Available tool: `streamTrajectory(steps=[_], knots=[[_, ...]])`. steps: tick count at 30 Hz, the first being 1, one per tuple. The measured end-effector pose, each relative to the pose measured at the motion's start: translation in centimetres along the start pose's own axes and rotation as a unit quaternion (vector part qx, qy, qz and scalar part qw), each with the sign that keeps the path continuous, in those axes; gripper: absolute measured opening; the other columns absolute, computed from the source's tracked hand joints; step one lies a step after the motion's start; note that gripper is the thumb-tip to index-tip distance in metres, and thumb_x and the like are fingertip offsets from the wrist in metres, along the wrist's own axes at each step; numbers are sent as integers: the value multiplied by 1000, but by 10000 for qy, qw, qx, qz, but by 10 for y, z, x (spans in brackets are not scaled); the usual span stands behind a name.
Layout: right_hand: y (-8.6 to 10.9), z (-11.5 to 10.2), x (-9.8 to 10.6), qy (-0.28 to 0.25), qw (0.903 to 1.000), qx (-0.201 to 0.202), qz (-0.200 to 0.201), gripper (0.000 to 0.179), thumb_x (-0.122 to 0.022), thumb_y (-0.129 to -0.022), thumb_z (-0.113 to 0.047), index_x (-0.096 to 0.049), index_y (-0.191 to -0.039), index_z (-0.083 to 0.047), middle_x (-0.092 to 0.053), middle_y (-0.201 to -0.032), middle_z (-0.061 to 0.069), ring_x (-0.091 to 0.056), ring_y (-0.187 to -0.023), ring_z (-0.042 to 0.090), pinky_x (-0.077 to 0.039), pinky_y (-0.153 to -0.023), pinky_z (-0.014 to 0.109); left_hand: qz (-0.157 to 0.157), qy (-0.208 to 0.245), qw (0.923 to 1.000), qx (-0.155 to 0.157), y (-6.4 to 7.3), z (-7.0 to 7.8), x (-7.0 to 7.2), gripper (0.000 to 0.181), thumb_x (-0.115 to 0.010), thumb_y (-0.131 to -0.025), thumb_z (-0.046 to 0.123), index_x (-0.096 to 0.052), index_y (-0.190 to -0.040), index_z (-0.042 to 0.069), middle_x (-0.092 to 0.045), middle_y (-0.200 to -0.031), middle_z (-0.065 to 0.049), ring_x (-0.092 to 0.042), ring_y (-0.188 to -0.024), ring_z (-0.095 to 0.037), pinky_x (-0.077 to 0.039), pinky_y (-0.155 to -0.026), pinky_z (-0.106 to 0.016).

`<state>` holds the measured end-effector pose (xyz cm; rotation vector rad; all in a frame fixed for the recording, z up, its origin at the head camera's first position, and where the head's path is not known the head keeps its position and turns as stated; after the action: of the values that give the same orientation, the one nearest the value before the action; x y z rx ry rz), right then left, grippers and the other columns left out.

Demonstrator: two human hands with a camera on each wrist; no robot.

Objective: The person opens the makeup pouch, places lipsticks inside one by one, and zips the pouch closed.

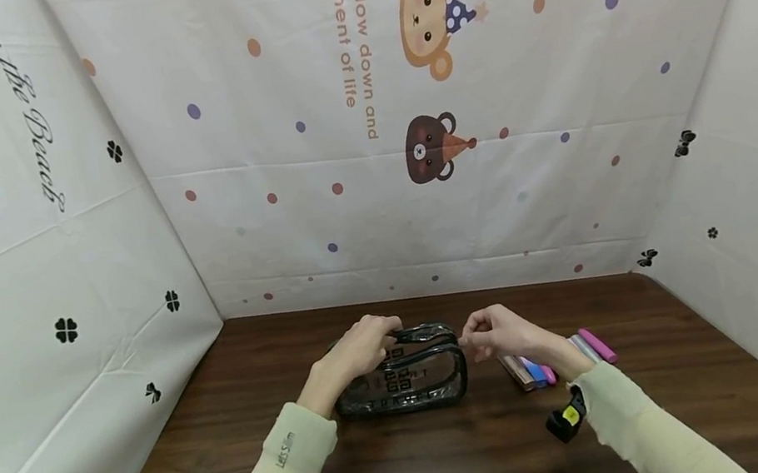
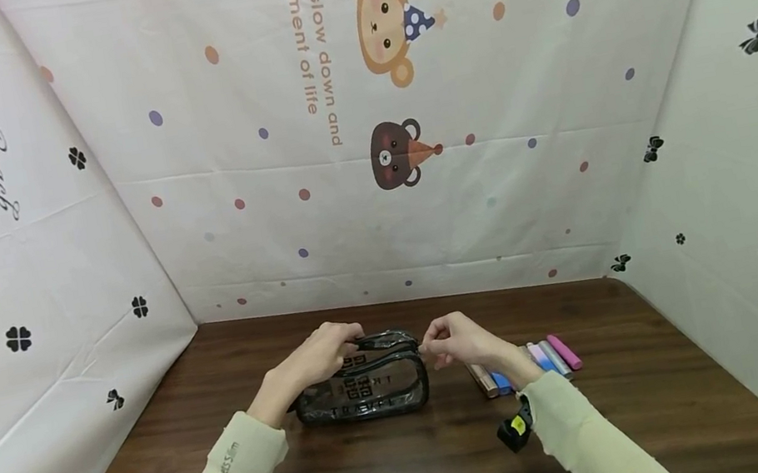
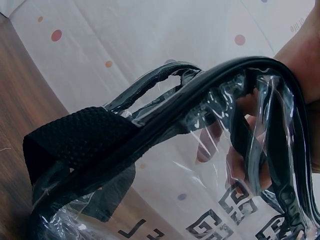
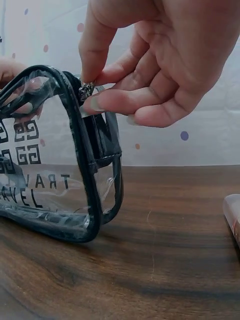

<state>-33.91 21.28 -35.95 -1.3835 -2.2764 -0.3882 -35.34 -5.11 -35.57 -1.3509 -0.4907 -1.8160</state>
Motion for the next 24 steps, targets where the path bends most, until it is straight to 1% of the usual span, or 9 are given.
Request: streamTrajectory(steps=[3,6,7,10,12,14,15,19,24], knots=[[0,-1,-1,36,10000,51,-50,15,-52,-95,-4,-55,-93,10,-67,-93,18,-62,-68,17,-52,-62,29,-33,0,10000,19,1,-1,0,40,-50,-91,-12,-61,-123,10,-64,-124,-13,-68,-105,-22,-56,-78,-31],[-1,-1,-2,155,9998,109,-108,12,-51,-94,-3,-53,-87,6,-67,-89,13,-65,-78,17,-51,-62,30,-78,0,10000,41,1,-1,-1,42,-49,-91,-13,-60,-125,10,-63,-126,-13,-67,-106,-22,-56,-80,-31],[-1,-1,-2,182,9997,114,-133,11,-50,-93,-2,-53,-85,5,-67,-89,14,-66,-83,18,-52,-64,30,-96,14,9999,40,1,-1,-1,42,-49,-91,-13,-60,-125,10,-63,-126,-13,-67,-106,-22,-56,-81,-32],[-1,-1,-2,242,9995,134,-156,11,-52,-92,-4,-53,-83,1,-67,-95,17,-65,-85,20,-51,-65,30,-118,56,9999,53,1,-1,0,44,-49,-91,-14,-59,-126,9,-61,-129,-13,-67,-107,-23,-56,-83,-33],[-1,0,-1,222,9996,119,-123,11,-55,-93,-6,-55,-85,2,-66,-96,16,-62,-76,21,-51,-63,29,-118,114,9998,68,1,0,0,45,-48,-90,-15,-58,-127,8,-60,-130,-14,-67,-108,-23,-56,-83,-33],[-1,1,-1,182,9997,110,-101,13,-59,-93,-10,-57,-88,2,-65,-93,13,-55,-66,20,-49,-60,29,-114,130,9998,94,2,0,0,45,-48,-90,-15,-58,-128,8,-60,-131,-14,-67,-109,-24,-56,-84,-34],[-1,2,-1,151,9998,88,-88,15,-61,-93,-12,-58,-90,2,-64,-89,9,-55,-65,18,-49,-59,28,-115,138,9998,100,2,-1,0,45,-47,-91,-15,-58,-128,8,-60,-131,-14,-67,-109,-24,-56,-84,-34],[0,4,-3,-113,9999,88,-49,17,-61,-94,-14,-57,-96,2,-61,-80,3,-54,-64,18,-49,-58,26,-118,112,9998,75,2,-1,0,45,-47,-91,-15,-58,-127,8,-61,-130,-14,-67,-108,-23,-56,-84,-33],[-1,6,-7,-430,9991,7,34,15,-58,-94,-4,-50,-101,7,-61,-78,2,-54,-65,18,-47,-56,24,-84,117,9999,1,3,0,2,43,-46,-91,-15,-59,-125,9,-62,-128,-14,-67,-107,-23,-56,-83,-33]])
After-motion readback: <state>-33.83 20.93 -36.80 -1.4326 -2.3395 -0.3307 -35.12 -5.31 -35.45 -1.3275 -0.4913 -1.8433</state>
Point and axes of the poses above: each hand's wrist, its own y-axis away from the middle knuckle, its own x-axis out of the back of the hand, z = x × y, the point moved 1 cm from there along -y, towards the middle knuckle
